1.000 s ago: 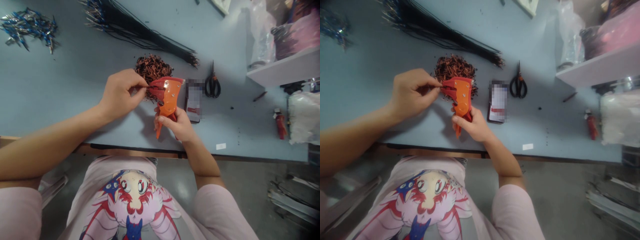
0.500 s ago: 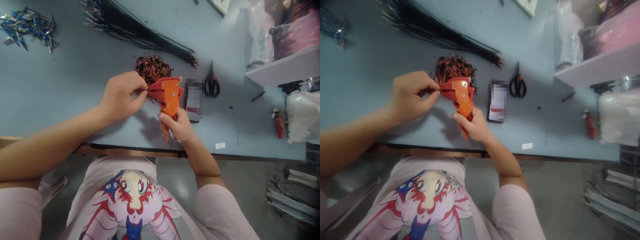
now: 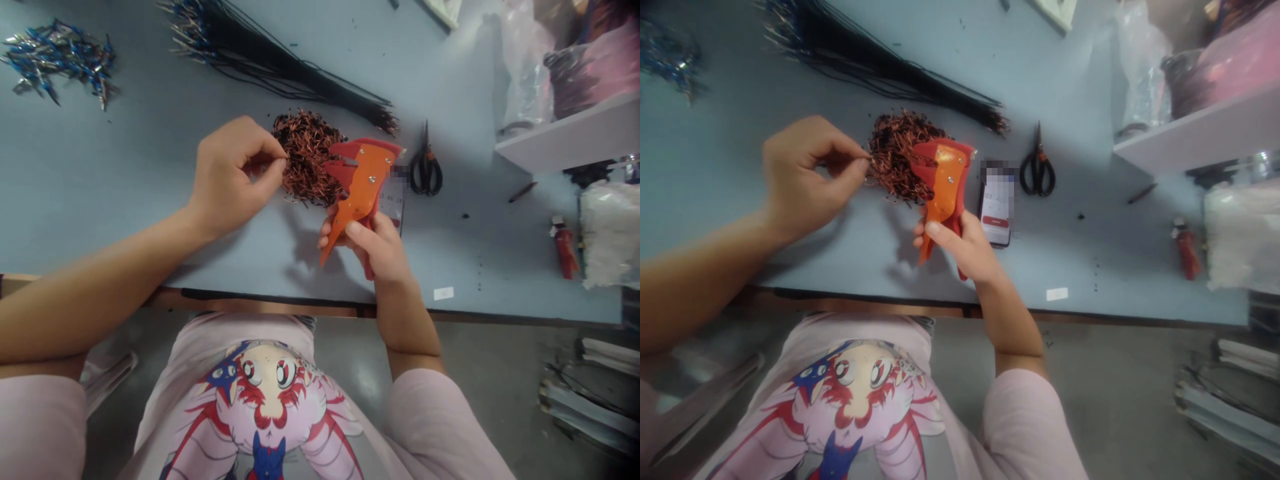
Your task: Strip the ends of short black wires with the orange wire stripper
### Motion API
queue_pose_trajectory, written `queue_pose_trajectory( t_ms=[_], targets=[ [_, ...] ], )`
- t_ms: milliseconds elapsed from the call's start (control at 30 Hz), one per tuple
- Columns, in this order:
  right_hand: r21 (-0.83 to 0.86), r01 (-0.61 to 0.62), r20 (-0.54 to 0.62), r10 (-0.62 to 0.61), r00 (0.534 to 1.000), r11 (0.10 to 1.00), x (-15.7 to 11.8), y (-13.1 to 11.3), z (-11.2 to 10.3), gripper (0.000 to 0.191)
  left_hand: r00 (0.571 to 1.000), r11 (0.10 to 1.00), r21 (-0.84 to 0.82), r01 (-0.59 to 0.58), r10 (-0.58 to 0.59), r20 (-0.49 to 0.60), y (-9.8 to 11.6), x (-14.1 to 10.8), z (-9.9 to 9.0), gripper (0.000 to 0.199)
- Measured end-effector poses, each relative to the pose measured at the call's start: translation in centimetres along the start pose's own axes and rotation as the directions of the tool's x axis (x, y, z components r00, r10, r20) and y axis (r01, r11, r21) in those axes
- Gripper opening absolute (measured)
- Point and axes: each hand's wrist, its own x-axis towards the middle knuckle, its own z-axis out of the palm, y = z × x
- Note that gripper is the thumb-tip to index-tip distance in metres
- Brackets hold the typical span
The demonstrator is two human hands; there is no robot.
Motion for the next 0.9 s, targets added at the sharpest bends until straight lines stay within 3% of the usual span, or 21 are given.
queue_pose_trajectory(
  t_ms=[67,100,167,233,333,400,467,500,567,633,667,767,900],
  targets=[
    [-0.277,0.104,-0.075,-0.130,0.989,0.955,-0.3,-0.2,-0.1,0.036,0.997,0.999,0.025,-0.046,0.047,-0.068,-0.8,0.2,-0.1,0.013],
    [-0.458,0.145,-0.087,-0.206,0.975,0.877,-0.4,-0.2,0.0,0.034,0.992,0.997,0.033,-0.071,0.074,-0.100,-1.3,0.3,-0.2,0.013],
    [-0.763,0.187,-0.023,-0.315,0.949,0.619,-0.5,0.1,0.7,0.038,0.978,0.991,0.045,-0.125,0.131,-0.161,-2.0,0.5,-0.1,0.011],
    [-0.902,0.223,0.110,-0.302,0.947,0.370,-0.4,0.7,1.7,0.047,0.957,0.979,0.062,-0.192,0.200,-0.209,-2.2,0.5,0.1,0.010],
    [-0.937,0.292,0.245,-0.233,0.941,0.194,-0.1,1.6,3.0,0.044,0.935,0.955,0.123,-0.271,0.291,-0.203,-1.8,0.3,0.6,0.011],
    [-0.896,0.394,0.342,-0.245,0.907,0.207,0.0,1.7,3.0,0.044,0.928,0.931,0.174,-0.322,0.346,-0.136,-1.3,0.0,0.9,0.010],
    [-0.794,0.518,0.427,-0.315,0.847,0.317,-0.1,1.4,2.5,0.044,0.903,0.893,0.203,-0.403,0.423,-0.068,-1.0,-0.3,1.2,0.009],
    [-0.750,0.543,0.410,-0.380,0.829,0.378,-0.1,1.3,2.2,0.038,0.881,0.868,0.206,-0.452,0.470,-0.047,-0.9,-0.5,1.4,0.008],
    [-0.743,0.500,0.230,-0.531,0.815,0.445,0.0,1.0,1.7,0.022,0.834,0.821,0.200,-0.535,0.551,-0.034,-0.6,-0.9,1.7,0.006],
    [-0.803,0.405,0.036,-0.643,0.765,0.437,0.3,1.1,1.4,0.014,0.811,0.799,0.185,-0.573,0.585,-0.017,-0.2,-1.3,1.9,0.004],
    [-0.830,0.376,0.000,-0.674,0.739,0.412,0.4,1.2,1.3,0.013,0.810,0.798,0.177,-0.576,0.586,-0.006,0.0,-1.5,2.0,0.004],
    [-0.848,0.404,0.059,-0.696,0.716,0.343,0.9,1.6,1.3,0.003,0.818,0.803,0.171,-0.571,0.574,0.034,0.7,-2.0,2.2,0.010],
    [-0.869,0.404,0.087,-0.714,0.695,0.287,1.2,1.9,1.0,0.012,0.822,0.792,0.235,-0.564,0.566,0.067,0.5,-1.6,1.8,0.016]
  ],
)
